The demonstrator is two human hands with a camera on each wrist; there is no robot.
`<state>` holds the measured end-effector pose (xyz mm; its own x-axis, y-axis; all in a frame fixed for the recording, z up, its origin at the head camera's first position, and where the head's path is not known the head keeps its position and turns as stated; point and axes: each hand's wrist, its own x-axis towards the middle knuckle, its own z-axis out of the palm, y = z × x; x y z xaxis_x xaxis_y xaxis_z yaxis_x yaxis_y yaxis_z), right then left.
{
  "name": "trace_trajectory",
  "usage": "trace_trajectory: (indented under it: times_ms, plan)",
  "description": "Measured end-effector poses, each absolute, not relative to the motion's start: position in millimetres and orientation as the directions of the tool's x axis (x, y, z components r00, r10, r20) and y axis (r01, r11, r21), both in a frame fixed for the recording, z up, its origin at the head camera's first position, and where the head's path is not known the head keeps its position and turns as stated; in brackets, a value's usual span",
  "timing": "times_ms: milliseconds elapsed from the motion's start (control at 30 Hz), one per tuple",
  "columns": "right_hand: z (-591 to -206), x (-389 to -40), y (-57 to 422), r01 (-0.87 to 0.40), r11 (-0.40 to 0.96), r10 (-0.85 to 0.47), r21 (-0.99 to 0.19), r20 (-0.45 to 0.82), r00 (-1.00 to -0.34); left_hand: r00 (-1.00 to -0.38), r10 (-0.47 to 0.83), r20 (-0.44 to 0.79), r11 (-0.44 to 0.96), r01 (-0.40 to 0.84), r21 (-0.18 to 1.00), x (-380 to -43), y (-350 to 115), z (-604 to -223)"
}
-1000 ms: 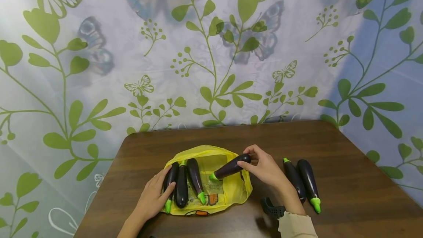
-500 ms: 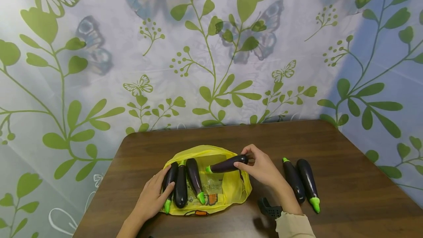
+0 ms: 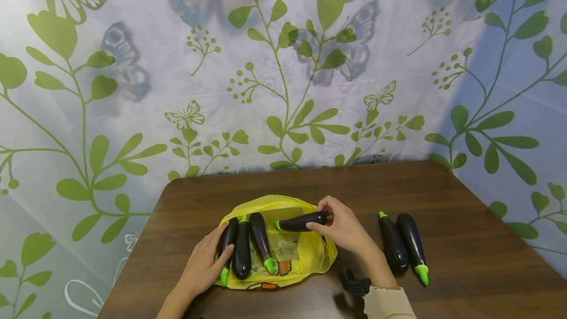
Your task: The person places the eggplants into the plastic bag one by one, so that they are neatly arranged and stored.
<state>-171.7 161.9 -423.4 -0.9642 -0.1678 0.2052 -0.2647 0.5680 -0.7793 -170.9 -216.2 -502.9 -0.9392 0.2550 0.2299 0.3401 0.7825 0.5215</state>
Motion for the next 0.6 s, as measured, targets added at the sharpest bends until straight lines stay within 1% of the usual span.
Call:
trace_trajectory:
  times_ms: [167, 367, 467, 600]
  plan:
    - [-425.6, -173.0, 158.5, -0.295, 0.588, -0.199, -0.753, 0.219, -0.955, -0.938, 0.256, 0.235, 0.782, 0.344, 0.520, -171.2, -216.7, -502.7]
    - [-427.2, -174.1, 156.9, -0.357, 0.628, -0.279, -0.692, 0.228, -0.933, -0.936, 0.259, 0.239, 0.782, 0.348, 0.517, -171.0, -216.9, -502.3]
    - [-427.9, -173.6, 155.5, -0.370, 0.635, -0.323, -0.678, 0.203, -0.925, -0.937, 0.257, 0.237, 0.784, 0.346, 0.516, -170.5, -216.8, -501.8]
    - [-429.5, -172.7, 152.2, -0.370, 0.624, -0.370, -0.688, 0.157, -0.916, -0.938, 0.257, 0.234, 0.784, 0.344, 0.517, -170.0, -216.5, -501.3]
